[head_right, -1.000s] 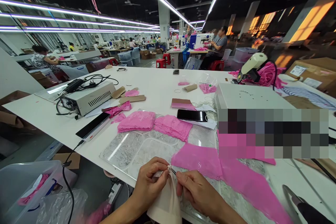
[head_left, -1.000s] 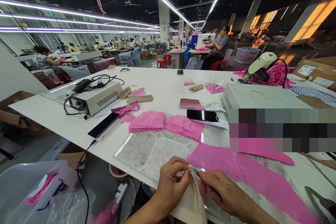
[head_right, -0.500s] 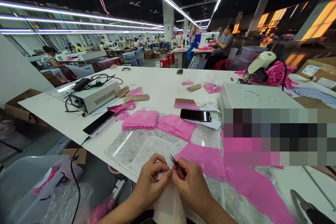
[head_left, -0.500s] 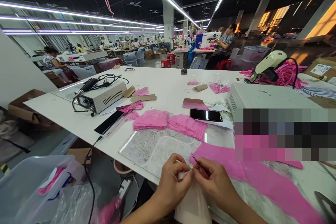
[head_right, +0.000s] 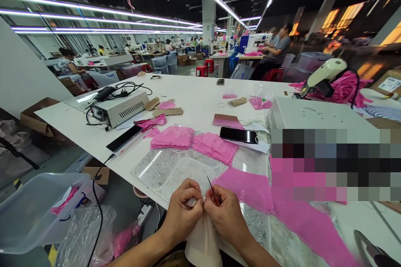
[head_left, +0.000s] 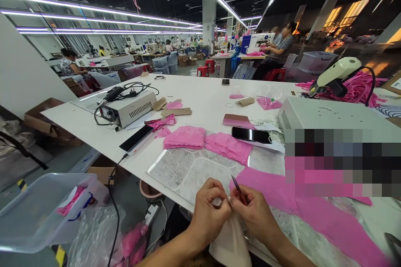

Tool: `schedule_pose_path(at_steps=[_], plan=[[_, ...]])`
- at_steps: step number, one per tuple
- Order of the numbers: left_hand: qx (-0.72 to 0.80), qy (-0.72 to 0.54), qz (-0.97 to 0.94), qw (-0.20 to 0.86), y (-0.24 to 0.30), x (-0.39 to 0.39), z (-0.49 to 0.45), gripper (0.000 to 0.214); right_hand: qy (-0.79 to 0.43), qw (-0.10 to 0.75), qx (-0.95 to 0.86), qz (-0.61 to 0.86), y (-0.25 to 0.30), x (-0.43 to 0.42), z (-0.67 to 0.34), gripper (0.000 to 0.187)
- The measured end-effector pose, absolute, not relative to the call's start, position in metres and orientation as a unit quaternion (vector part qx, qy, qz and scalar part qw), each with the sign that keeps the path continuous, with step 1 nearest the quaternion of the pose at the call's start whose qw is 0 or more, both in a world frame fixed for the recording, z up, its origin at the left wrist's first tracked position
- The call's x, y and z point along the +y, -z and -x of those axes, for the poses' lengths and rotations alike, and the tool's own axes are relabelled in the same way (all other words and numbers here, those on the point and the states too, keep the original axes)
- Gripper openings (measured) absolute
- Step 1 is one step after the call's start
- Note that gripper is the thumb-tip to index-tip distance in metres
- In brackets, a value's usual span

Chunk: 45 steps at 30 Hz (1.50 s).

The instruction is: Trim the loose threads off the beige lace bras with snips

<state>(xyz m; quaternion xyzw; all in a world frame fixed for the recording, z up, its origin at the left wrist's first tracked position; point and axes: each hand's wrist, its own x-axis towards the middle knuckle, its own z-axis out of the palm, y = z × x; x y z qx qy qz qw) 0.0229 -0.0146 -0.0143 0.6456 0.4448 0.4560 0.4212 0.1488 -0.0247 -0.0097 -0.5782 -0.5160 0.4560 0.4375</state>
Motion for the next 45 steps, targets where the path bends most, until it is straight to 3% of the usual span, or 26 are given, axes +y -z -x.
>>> schedule_pose_path(at_steps=[4,8,15,20,25,31,34,45], plan=[[0.451,-0.479,-0.587,0.471,0.012,-0.015,-0.024,0.015,-0.544,0.527,-0.378,0.532,0.02,-0.029,-0.138,0.018],[0.46,-0.462,-0.564,0.508,0.014,-0.013,-0.022,0.014,-0.563,0.537,-0.348,0.523,0.025,-0.03,-0.137,0.019],[0.463,-0.401,-0.635,0.471,0.01,-0.013,-0.015,0.009,-0.477,0.461,-0.484,0.571,0.02,-0.031,-0.151,0.015],[0.458,-0.408,-0.616,0.495,0.007,-0.014,-0.015,0.011,-0.571,0.483,-0.39,0.537,0.026,-0.03,-0.144,0.02],[0.466,-0.394,-0.572,0.548,0.02,-0.011,-0.015,0.01,-0.604,0.448,-0.399,0.524,0.025,-0.028,-0.154,0.028],[0.49,-0.39,-0.603,0.494,0.023,-0.01,-0.017,0.012,-0.663,0.315,-0.428,0.528,0.007,-0.043,-0.173,0.05],[0.491,-0.393,-0.621,0.467,0.021,-0.011,-0.018,0.013,-0.695,0.265,-0.407,0.53,0.002,-0.048,-0.173,0.05],[0.47,-0.406,-0.675,0.399,0.023,-0.013,-0.02,0.015,-0.718,0.25,-0.366,0.537,0.002,-0.045,-0.178,0.046]])
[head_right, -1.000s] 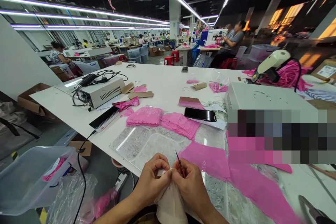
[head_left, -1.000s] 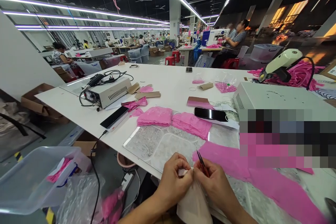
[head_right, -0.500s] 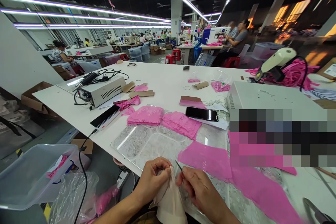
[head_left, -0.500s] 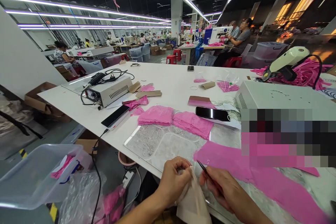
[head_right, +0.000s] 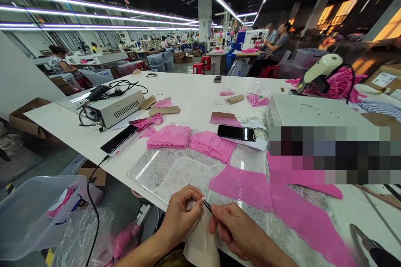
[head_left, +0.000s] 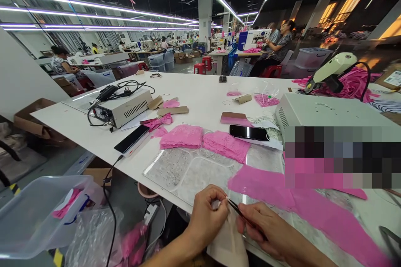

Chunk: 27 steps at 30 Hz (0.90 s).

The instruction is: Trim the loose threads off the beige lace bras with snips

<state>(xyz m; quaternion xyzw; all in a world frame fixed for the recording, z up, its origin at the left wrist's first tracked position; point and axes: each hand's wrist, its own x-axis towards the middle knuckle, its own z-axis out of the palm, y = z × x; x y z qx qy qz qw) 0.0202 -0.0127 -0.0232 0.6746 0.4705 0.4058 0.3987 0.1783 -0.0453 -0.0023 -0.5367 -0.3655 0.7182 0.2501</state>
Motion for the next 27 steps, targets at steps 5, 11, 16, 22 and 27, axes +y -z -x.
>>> schedule_pose_path(at_steps=[5,11,16,22,27], plan=[[0.451,-0.423,-0.705,0.347,0.0254,-0.0148,-0.0207,0.015,-0.72,0.255,-0.347,0.544,0.002,-0.0456,-0.1762,0.043],[0.434,-0.442,-0.721,0.31,0.0288,-0.016,-0.0215,0.016,-0.732,0.262,-0.338,0.53,-0.0023,-0.0446,-0.177,0.038],[0.428,-0.445,-0.728,0.298,0.0293,-0.0144,-0.0216,0.016,-0.726,0.268,-0.335,0.537,0.0001,-0.0431,-0.1749,0.042],[0.423,-0.447,-0.731,0.294,0.0271,-0.0142,-0.0213,0.016,-0.739,0.296,-0.314,0.518,0.0066,-0.042,-0.1737,0.042],[0.416,-0.455,-0.728,0.3,0.0282,-0.0148,-0.0213,0.016,-0.739,0.283,-0.324,0.519,0.0037,-0.0407,-0.1759,0.041]])
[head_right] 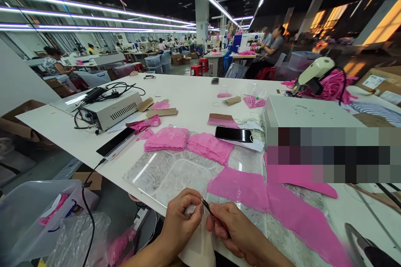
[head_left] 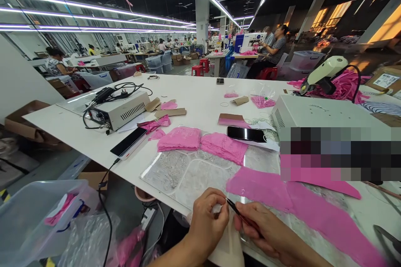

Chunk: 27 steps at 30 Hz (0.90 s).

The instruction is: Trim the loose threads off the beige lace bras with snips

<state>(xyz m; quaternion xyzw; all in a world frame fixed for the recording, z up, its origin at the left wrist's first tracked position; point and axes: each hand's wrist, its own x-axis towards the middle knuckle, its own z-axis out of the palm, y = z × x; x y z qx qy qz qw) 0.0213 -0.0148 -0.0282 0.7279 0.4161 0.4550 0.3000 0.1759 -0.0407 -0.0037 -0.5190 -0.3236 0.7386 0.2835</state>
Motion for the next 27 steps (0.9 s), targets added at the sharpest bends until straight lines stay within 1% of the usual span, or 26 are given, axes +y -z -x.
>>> schedule_pose_path(at_steps=[3,8,12,17,20,24,26,27], plan=[[0.415,-0.46,-0.722,0.308,0.027,-0.014,-0.021,0.015,-0.743,0.291,-0.318,0.512,0.005,-0.041,-0.176,0.042],[0.417,-0.464,-0.713,0.32,0.022,-0.013,-0.022,0.016,-0.755,0.328,-0.291,0.487,0.012,-0.043,-0.172,0.044],[0.414,-0.463,-0.715,0.322,0.022,-0.013,-0.022,0.015,-0.758,0.329,-0.284,0.486,0.016,-0.043,-0.172,0.042],[0.418,-0.452,-0.706,0.35,0.025,-0.013,-0.022,0.015,-0.736,0.35,-0.293,0.5,0.016,-0.04,-0.174,0.043],[0.428,-0.449,-0.691,0.371,0.026,-0.011,-0.021,0.015,-0.688,0.367,-0.322,0.537,0.012,-0.038,-0.177,0.042],[0.426,-0.448,-0.684,0.388,0.025,-0.01,-0.02,0.015,-0.536,0.411,-0.485,0.557,0.006,-0.034,-0.175,0.031],[0.42,-0.45,-0.685,0.39,0.025,-0.01,-0.02,0.015,-0.48,0.398,-0.541,0.565,0.006,-0.031,-0.172,0.023],[0.417,-0.452,-0.686,0.389,0.024,-0.011,-0.02,0.015,-0.472,0.39,-0.55,0.568,0.007,-0.029,-0.17,0.02]])
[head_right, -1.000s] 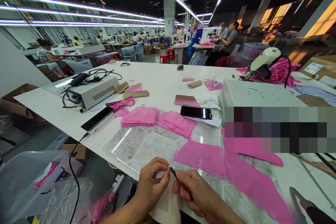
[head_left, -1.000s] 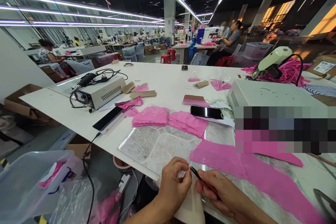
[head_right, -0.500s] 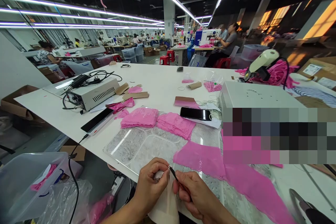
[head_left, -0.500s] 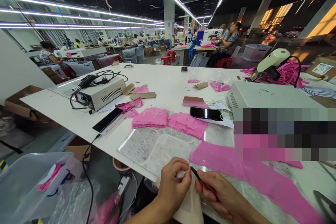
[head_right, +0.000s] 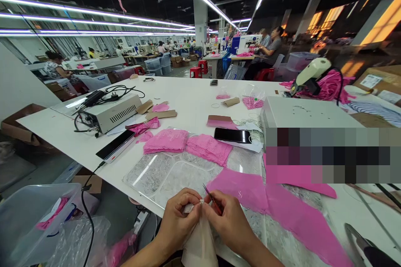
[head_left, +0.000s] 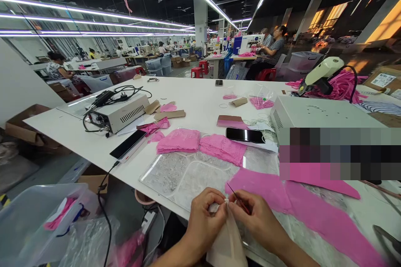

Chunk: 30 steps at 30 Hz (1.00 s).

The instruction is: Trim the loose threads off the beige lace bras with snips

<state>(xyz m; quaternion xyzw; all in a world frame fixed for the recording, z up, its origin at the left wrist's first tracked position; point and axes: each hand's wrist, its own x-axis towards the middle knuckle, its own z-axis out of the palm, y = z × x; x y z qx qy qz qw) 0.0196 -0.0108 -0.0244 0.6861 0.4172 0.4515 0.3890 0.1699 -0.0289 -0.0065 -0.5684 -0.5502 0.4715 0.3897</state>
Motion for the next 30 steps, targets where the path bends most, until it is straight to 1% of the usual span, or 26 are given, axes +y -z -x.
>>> schedule_pose_path(at_steps=[3,7,13,15,20,26,30], plan=[[0.416,-0.451,-0.691,0.382,0.024,-0.012,-0.019,0.016,-0.503,0.391,-0.529,0.562,0.011,-0.023,-0.165,0.016],[0.429,-0.445,-0.69,0.378,0.025,-0.015,-0.018,0.015,-0.562,0.424,-0.459,0.542,0.018,-0.02,-0.161,0.012],[0.451,-0.435,-0.663,0.409,0.026,-0.015,-0.017,0.013,-0.599,0.444,-0.392,0.539,0.03,-0.024,-0.153,0.017],[0.459,-0.423,-0.668,0.406,0.025,-0.014,-0.016,0.012,-0.584,0.449,-0.396,0.548,0.031,-0.024,-0.152,0.018],[0.473,-0.387,-0.699,0.371,0.023,-0.014,-0.015,0.008,-0.482,0.436,-0.476,0.593,0.024,-0.026,-0.155,0.018],[0.496,-0.361,-0.717,0.331,0.017,-0.018,-0.018,0.013,-0.426,0.423,-0.509,0.617,0.019,-0.034,-0.152,0.019],[0.493,-0.377,-0.724,0.301,0.018,-0.02,-0.02,0.016,-0.412,0.434,-0.496,0.629,0.019,-0.036,-0.148,0.019]])
